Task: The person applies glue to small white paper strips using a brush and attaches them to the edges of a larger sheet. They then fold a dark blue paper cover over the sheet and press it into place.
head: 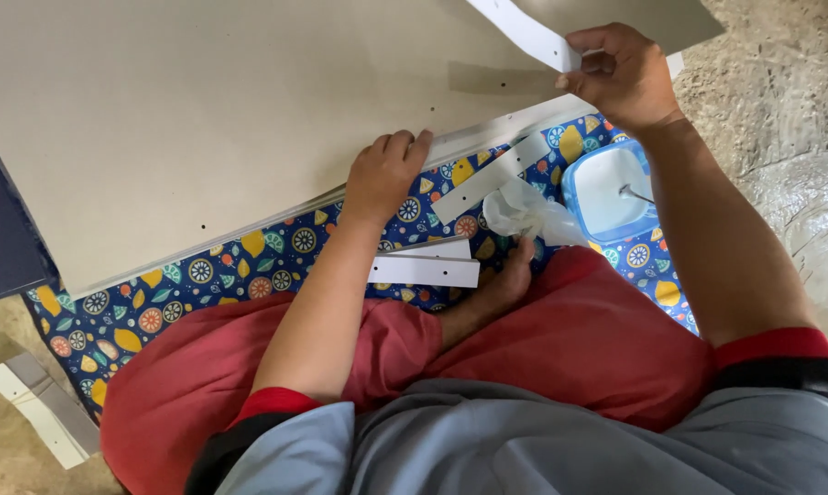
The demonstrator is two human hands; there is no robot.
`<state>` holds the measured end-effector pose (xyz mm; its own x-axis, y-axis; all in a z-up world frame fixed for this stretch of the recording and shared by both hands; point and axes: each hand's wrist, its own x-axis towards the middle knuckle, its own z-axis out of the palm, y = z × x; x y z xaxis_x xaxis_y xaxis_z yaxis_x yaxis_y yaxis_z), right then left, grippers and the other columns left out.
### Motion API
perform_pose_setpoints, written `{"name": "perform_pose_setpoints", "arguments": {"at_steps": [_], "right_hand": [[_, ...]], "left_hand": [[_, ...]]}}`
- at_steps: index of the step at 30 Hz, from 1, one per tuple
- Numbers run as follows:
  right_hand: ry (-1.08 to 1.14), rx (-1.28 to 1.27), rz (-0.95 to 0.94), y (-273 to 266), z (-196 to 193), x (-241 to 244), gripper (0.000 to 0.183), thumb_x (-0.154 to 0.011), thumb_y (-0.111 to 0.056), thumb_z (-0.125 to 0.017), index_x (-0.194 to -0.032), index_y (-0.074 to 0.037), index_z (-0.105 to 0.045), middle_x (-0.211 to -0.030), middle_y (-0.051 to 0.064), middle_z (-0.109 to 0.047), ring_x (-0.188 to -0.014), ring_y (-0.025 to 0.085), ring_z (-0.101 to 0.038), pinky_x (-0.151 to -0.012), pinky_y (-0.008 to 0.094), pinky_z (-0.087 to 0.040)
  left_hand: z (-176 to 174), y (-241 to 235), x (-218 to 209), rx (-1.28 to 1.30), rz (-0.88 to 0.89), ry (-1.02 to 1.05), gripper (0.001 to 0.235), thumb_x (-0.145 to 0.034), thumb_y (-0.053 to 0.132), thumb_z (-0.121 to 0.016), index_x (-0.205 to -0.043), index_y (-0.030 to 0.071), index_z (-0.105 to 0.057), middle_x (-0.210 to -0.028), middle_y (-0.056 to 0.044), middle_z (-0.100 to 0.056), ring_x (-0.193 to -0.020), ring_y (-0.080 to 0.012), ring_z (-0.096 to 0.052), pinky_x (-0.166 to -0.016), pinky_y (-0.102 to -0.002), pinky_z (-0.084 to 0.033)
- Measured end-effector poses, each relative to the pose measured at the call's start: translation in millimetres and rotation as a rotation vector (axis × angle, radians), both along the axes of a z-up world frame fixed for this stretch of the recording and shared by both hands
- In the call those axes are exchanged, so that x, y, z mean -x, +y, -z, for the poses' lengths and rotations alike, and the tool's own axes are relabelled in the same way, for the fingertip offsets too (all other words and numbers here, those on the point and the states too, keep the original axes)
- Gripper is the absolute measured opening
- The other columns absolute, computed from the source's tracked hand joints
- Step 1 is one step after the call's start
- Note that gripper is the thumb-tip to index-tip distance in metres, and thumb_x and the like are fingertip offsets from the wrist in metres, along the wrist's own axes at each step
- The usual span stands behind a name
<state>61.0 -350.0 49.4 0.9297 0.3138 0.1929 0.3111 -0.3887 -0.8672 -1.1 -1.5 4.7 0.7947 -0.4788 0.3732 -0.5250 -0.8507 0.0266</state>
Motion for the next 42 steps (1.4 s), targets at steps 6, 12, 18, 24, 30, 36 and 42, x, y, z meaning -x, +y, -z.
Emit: {"name": "perform_pose_setpoints", "arguments": {"at_steps": [6,12,18,24,30,36,42], "right_hand": [[-0.072,-0.02,-0.023,1,2,-3,0.041,-0.095,0.018,-0.082,-0.129,0.019,-0.059,-0.118,0.03,-0.066,-0.105,0.038,-0.07,-0.095,0.042,-0.06],[-0.1,-0.043,-0.053,3,-11,-3,0.043,-0.097,0.016,-0.083,-0.131,0.022,-0.056,-0.12,0.035,-0.065,-0.111,0.044,-0.07,-0.095,0.044,-0.06],[-0.041,0.046,-0.054,-8,-10,9,0.043,-0.096,0.015,-0.085,-0.131,0.025,-0.061,-0.118,0.033,-0.066,-0.101,0.038,-0.068,-0.085,0.041,-0.059],[0.134,0.211,0.088,-6,-2,17,0.05,-0.086,0.007,-0.088,-0.131,0.011,-0.067,-0.116,0.027,-0.07,-0.101,0.033,-0.071,-0.076,0.039,-0.062],[0.111,0.295,-0.005,-16,15,20,0.052,-0.083,0.003,-0.089,-0.131,0.008,-0.067,-0.122,0.026,-0.068,-0.109,0.038,-0.07,-0.097,0.045,-0.059],[0.076,0.273,-0.01,-18,15,20,0.053,-0.083,0.007,-0.089,-0.13,0.014,-0.065,-0.12,0.027,-0.068,-0.106,0.037,-0.07,-0.095,0.044,-0.059],[0.218,0.229,0.07,-13,15,29,0.05,-0.087,0.0,-0.086,-0.131,0.012,-0.065,-0.117,0.026,-0.07,-0.106,0.034,-0.07,-0.093,0.042,-0.06]], "left_hand": [[-6,1,-3,0.108,-0.11,0.185,0.035,-0.089,0.012,-0.065,-0.124,0.011,-0.071,-0.109,-0.004,-0.07,-0.092,-0.0252,-0.067,-0.078,-0.035,-0.055],[-19,-8,1,0.165,-0.082,0.017,0.014,-0.092,0.016,-0.068,-0.104,0.013,-0.076,-0.098,0.0,-0.065,-0.092,-0.02,-0.064,-0.081,-0.037,-0.052],[-19,-13,28,0.092,0.034,-0.108,0.018,-0.086,0.022,-0.073,-0.102,0.014,-0.073,-0.099,0.002,-0.062,-0.095,-0.0172,-0.062,-0.087,-0.034,-0.049],[-2,-21,31,0.056,0.011,-0.104,0.01,-0.079,0.013,-0.075,-0.084,0.012,-0.067,-0.097,-0.002,-0.06,-0.093,-0.0204,-0.06,-0.092,-0.036,-0.051],[14,-14,35,0.092,0.034,0.007,0.012,-0.084,0.021,-0.076,-0.093,0.014,-0.073,-0.116,0.002,-0.069,-0.119,-0.0193,-0.063,-0.104,-0.04,-0.051],[7,-6,37,0.169,0.095,-0.019,0.005,-0.087,0.016,-0.074,-0.088,0.015,-0.069,-0.106,0.005,-0.068,-0.11,-0.0152,-0.065,-0.1,-0.034,-0.052],[-3,-11,30,0.153,0.061,-0.044,0.017,-0.081,0.015,-0.076,-0.097,0.015,-0.071,-0.098,0.001,-0.063,-0.098,-0.0179,-0.064,-0.092,-0.032,-0.054]]}}
